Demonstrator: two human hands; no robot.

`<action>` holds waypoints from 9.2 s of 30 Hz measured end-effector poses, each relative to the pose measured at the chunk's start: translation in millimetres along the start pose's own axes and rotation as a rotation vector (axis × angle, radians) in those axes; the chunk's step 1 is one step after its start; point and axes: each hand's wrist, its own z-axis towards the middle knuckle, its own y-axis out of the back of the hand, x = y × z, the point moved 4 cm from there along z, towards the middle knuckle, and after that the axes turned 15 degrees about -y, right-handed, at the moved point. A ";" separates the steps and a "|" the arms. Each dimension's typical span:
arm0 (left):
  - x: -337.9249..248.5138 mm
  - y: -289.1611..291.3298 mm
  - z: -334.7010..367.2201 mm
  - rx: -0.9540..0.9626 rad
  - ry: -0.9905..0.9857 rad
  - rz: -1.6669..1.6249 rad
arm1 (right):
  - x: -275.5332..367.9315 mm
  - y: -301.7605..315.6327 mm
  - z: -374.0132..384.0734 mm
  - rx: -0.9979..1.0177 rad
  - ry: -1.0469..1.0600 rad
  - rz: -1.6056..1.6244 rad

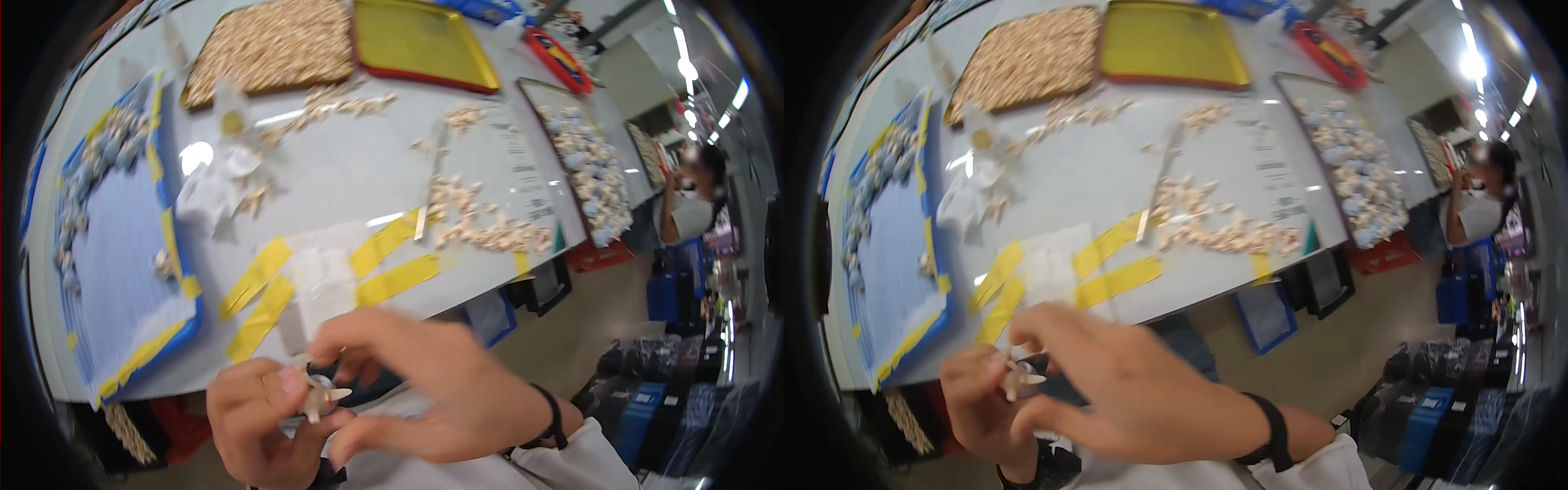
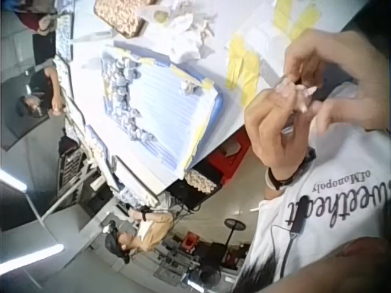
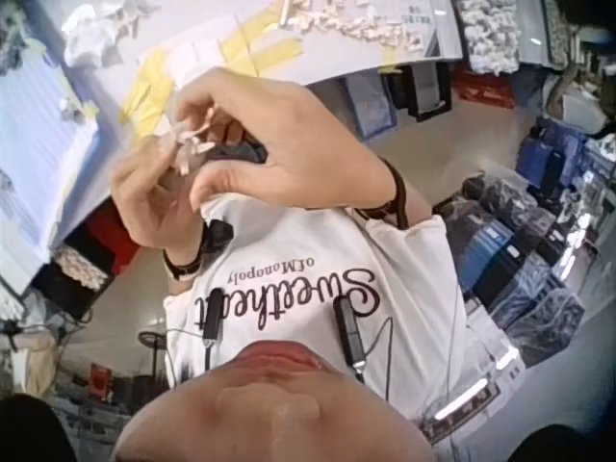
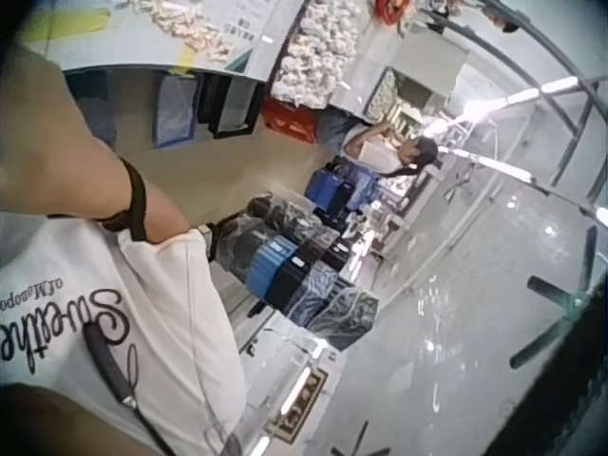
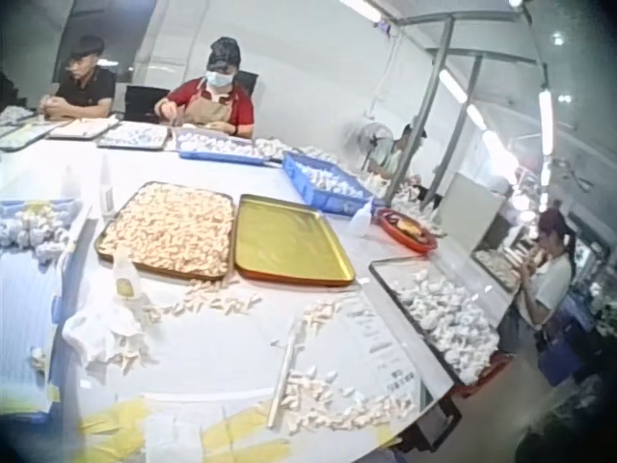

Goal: The person assembles small figurines by attaching tiny white components to the heads of blue and white dolls. They pick up each component from a tray, apply it to the doll's head, and place the finished unit onto a blue tray. The process is repeated continuously throughout the clip.

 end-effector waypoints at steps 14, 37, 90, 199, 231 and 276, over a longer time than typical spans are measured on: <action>47.5 89.1 73.2 0.256 -0.001 0.632 | -72.2 320.3 -48.4 -0.878 -0.484 -1.091; 59.7 66.5 101.6 0.856 0.180 0.382 | -45.4 219.5 107.8 -0.311 -0.090 -0.933; 44.6 4.0 -3.2 0.144 0.152 -0.688 | 9.8 22.2 48.7 -0.230 0.105 -0.738; 31.6 7.0 -6.1 -0.090 0.358 -0.759 | -10.0 65.1 24.0 -0.242 0.075 -0.121; 41.4 6.6 -12.1 -0.053 0.333 -0.714 | -1.1 13.1 23.9 -0.415 0.346 -0.851; 134.4 184.7 113.7 0.558 0.144 0.671 | -78.2 325.0 -55.2 -0.925 -0.302 -1.209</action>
